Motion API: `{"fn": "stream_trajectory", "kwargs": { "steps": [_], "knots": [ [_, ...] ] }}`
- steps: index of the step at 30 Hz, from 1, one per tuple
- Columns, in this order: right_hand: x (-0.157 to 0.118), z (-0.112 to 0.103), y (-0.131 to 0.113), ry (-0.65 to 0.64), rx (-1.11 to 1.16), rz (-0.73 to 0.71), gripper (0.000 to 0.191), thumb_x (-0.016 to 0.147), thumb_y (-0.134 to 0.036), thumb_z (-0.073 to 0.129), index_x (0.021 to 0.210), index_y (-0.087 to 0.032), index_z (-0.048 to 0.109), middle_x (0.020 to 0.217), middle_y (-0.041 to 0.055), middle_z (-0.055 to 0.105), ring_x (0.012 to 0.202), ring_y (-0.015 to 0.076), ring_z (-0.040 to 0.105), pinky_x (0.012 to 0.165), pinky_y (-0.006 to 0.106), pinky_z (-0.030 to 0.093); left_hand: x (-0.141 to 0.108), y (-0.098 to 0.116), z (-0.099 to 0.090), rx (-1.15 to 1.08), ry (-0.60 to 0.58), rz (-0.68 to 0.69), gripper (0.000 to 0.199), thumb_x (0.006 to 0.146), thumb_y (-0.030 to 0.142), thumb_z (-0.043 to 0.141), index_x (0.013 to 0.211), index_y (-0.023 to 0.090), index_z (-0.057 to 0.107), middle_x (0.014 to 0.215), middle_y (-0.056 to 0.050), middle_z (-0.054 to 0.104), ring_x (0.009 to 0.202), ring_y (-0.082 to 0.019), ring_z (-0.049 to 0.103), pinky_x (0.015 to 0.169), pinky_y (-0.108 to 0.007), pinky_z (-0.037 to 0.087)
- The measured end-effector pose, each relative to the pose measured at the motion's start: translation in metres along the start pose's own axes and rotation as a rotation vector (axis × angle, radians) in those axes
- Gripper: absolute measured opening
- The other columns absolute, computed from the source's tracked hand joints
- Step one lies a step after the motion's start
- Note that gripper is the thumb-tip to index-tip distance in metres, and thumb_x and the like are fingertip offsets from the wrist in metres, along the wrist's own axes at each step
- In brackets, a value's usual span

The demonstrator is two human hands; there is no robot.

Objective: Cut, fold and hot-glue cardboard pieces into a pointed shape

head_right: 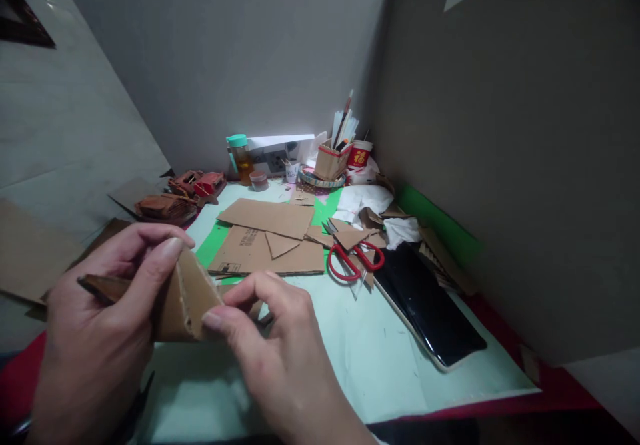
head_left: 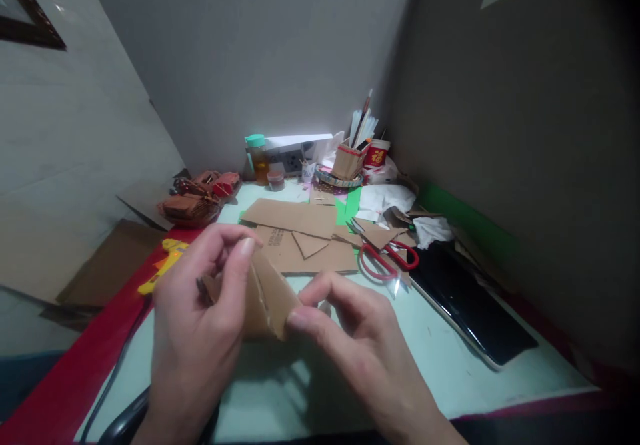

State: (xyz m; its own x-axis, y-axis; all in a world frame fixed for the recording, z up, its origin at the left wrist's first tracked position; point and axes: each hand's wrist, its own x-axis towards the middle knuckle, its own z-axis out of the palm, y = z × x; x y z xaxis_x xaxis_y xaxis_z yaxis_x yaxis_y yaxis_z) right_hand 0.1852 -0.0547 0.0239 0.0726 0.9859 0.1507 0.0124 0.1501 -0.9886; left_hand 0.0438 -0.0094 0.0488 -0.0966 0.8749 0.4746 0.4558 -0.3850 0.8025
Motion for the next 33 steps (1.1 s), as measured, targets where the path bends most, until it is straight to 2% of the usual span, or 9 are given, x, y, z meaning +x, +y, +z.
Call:
{"fn": "stream_trajectory", "kwargs": {
  "steps": [6,9,11,13,18,24,27,30,33],
  "knots": [
    [0.004,0.002,-0.005,-0.090,-0.005,0.097,0.018,0.083,-0.030,0.066,0.069,-0.021,0.061,0.069,-0.0031,0.058,0.068,0.0139,0.051,0.060,0.025,0.037,-0.001,-0.006,0.000,0.048,0.018,0.036,0.015,0.095,0.037,0.057,0.083,0.029,0.063,0.074,0.007,0.060,0.065,-0.012,0.053,0.055,-0.027,0.040],
    [0.002,0.010,0.002,-0.129,-0.111,-0.057,0.026,0.094,-0.028,0.053,0.068,-0.021,0.048,0.069,-0.0035,0.051,0.069,0.0138,0.049,0.065,0.027,0.036,-0.002,-0.005,0.002,0.097,0.018,0.137,0.014,0.095,0.032,0.056,0.084,0.028,0.063,0.074,0.008,0.061,0.065,-0.010,0.054,0.057,-0.023,0.041],
    [-0.001,0.016,0.011,-0.073,-0.212,-0.209,0.029,0.099,-0.027,0.045,0.071,-0.022,0.040,0.070,-0.0030,0.048,0.071,0.0153,0.049,0.068,0.029,0.036,-0.003,-0.004,0.003,0.140,0.027,0.195,0.015,0.095,0.031,0.055,0.084,0.028,0.063,0.073,0.008,0.063,0.067,-0.010,0.055,0.058,-0.019,0.042],
    [-0.003,0.022,0.020,0.016,-0.295,-0.290,0.025,0.099,-0.030,0.044,0.075,-0.023,0.040,0.072,-0.0024,0.049,0.070,0.0167,0.048,0.064,0.030,0.035,-0.004,-0.003,0.004,0.179,0.045,0.227,0.015,0.096,0.030,0.054,0.084,0.027,0.063,0.073,0.008,0.064,0.068,-0.009,0.056,0.060,-0.017,0.042],
    [-0.010,0.023,0.025,-0.004,-0.369,-0.269,0.018,0.097,-0.035,0.050,0.083,-0.025,0.044,0.081,-0.0016,0.056,0.067,0.0164,0.049,0.056,0.028,0.035,-0.006,-0.002,0.005,0.190,0.040,0.243,0.014,0.096,0.030,0.053,0.087,0.028,0.063,0.074,0.009,0.065,0.068,-0.009,0.056,0.060,-0.014,0.042],
    [-0.009,0.027,0.028,0.074,-0.420,-0.401,0.010,0.096,-0.025,0.048,0.086,-0.025,0.045,0.081,-0.0014,0.059,0.082,0.0201,0.059,0.060,0.029,0.038,-0.005,-0.005,0.002,0.097,0.000,0.175,0.014,0.096,0.033,0.055,0.086,0.029,0.064,0.074,0.009,0.064,0.064,-0.008,0.056,0.055,-0.014,0.043],
    [-0.004,0.035,0.033,0.148,-0.475,-0.491,0.010,0.094,-0.024,0.043,0.084,-0.025,0.041,0.077,-0.0015,0.055,0.076,0.0198,0.056,0.059,0.030,0.037,-0.005,-0.008,-0.001,0.064,-0.017,0.136,0.013,0.096,0.036,0.055,0.088,0.030,0.064,0.074,0.008,0.063,0.063,-0.008,0.057,0.053,-0.015,0.043],
    [-0.001,0.042,0.036,0.224,-0.513,-0.537,0.010,0.091,-0.022,0.041,0.082,-0.025,0.037,0.073,-0.0027,0.049,0.068,0.0183,0.052,0.059,0.031,0.035,-0.006,-0.010,-0.002,0.037,-0.012,0.114,0.011,0.096,0.037,0.056,0.092,0.032,0.065,0.078,0.008,0.064,0.068,-0.009,0.059,0.059,-0.018,0.045],
    [0.000,0.044,0.038,0.220,-0.520,-0.552,0.006,0.089,-0.021,0.041,0.084,-0.025,0.039,0.073,-0.0037,0.047,0.064,0.0164,0.048,0.059,0.031,0.035,-0.008,-0.010,-0.003,0.007,0.000,0.100,0.011,0.096,0.038,0.056,0.096,0.034,0.066,0.084,0.008,0.067,0.074,-0.011,0.061,0.066,-0.020,0.046]
  ]
}}
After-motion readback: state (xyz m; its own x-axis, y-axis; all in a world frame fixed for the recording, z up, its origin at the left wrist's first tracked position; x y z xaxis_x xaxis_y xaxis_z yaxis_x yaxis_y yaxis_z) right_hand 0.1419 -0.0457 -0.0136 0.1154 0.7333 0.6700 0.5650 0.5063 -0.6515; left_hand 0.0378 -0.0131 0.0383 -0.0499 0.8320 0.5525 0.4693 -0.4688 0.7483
